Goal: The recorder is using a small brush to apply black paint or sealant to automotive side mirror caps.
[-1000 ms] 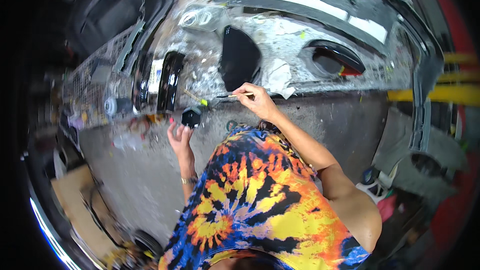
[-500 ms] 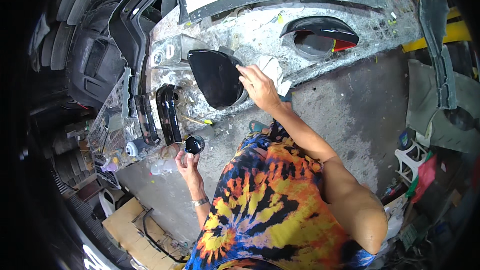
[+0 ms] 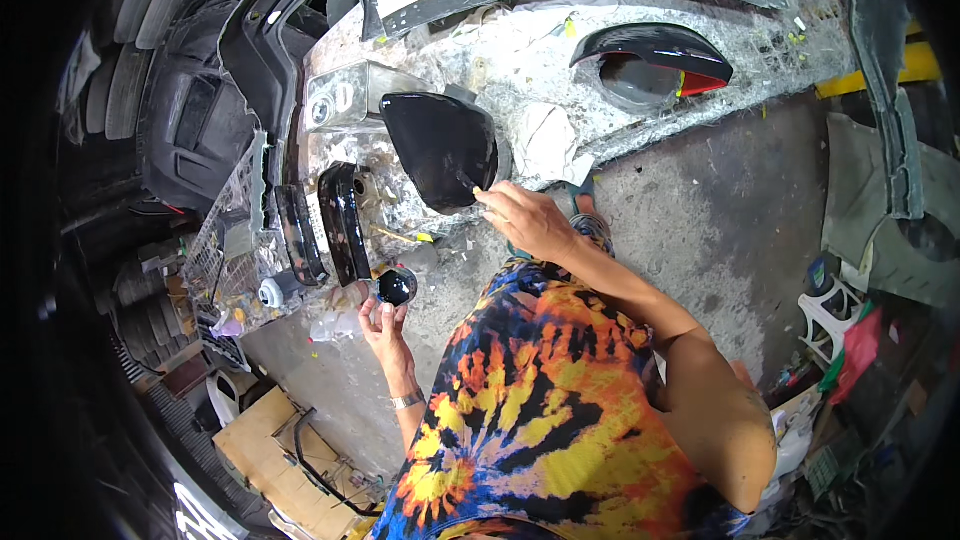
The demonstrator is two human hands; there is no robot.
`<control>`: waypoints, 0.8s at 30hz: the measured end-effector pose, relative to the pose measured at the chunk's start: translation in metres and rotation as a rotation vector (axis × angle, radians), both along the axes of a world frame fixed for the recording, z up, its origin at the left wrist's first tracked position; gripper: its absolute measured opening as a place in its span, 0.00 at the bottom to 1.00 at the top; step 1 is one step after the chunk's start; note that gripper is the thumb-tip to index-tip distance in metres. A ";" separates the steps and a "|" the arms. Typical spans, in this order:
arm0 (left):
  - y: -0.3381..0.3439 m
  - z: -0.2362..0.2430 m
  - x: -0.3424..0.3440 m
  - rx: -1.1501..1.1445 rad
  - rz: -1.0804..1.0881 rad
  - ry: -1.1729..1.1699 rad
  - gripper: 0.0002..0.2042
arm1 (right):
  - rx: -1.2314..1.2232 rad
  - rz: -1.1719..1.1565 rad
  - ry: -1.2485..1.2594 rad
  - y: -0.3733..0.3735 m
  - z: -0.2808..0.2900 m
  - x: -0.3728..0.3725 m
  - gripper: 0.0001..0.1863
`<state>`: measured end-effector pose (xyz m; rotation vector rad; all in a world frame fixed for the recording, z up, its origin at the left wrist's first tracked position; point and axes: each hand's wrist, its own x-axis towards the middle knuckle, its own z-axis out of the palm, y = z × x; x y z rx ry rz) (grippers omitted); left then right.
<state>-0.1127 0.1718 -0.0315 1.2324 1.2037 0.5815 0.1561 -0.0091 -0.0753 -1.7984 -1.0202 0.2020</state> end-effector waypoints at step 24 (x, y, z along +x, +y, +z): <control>-0.002 -0.017 -0.007 -0.037 0.039 -0.035 0.25 | 0.105 -0.018 0.066 0.027 0.023 -0.001 0.15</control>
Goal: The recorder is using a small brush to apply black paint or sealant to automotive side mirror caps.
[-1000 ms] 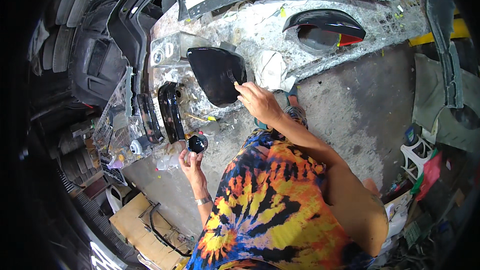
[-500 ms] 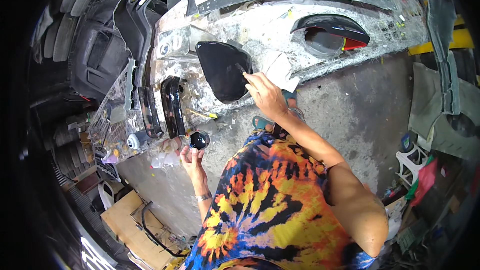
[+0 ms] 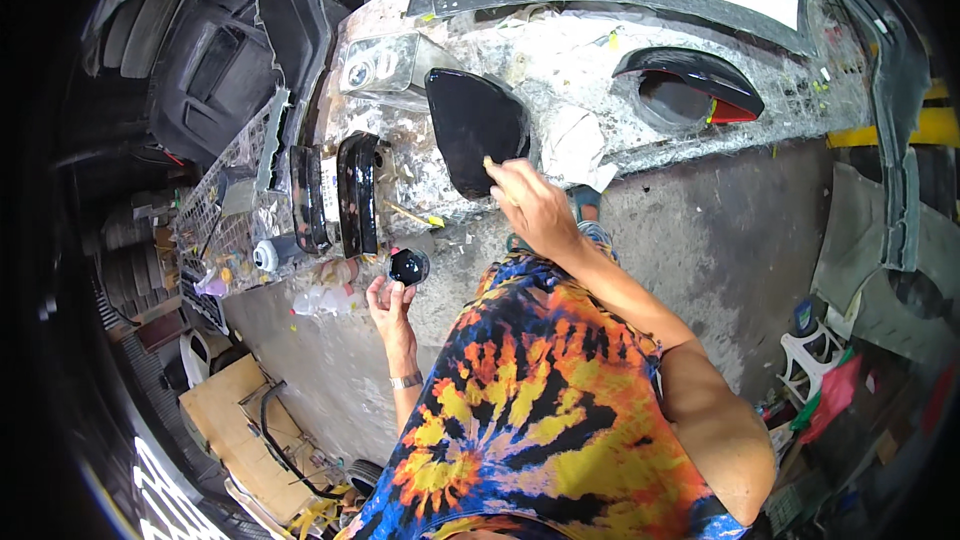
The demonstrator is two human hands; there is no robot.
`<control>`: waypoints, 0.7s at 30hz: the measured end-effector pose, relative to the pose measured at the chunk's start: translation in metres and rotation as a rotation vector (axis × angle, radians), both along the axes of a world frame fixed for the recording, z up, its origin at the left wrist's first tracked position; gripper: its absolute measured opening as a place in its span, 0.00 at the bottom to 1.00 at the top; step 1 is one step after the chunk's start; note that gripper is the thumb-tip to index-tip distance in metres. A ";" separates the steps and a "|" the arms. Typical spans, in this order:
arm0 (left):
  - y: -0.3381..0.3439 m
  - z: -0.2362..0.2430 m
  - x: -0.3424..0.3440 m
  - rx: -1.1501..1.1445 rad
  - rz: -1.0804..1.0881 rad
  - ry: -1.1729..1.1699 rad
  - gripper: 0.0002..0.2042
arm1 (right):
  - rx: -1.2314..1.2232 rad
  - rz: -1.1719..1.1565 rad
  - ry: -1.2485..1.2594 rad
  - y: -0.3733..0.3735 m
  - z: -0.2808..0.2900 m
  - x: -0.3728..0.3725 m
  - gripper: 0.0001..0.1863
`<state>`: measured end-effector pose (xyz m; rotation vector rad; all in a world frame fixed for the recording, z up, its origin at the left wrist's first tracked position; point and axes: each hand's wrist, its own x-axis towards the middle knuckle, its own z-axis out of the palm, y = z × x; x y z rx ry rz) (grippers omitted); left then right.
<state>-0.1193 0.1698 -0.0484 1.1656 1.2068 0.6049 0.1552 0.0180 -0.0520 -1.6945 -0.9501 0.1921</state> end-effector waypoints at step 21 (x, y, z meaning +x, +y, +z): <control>-0.005 -0.014 -0.015 -0.006 0.032 0.011 0.22 | -0.153 0.063 -0.258 0.015 -0.018 -0.016 0.17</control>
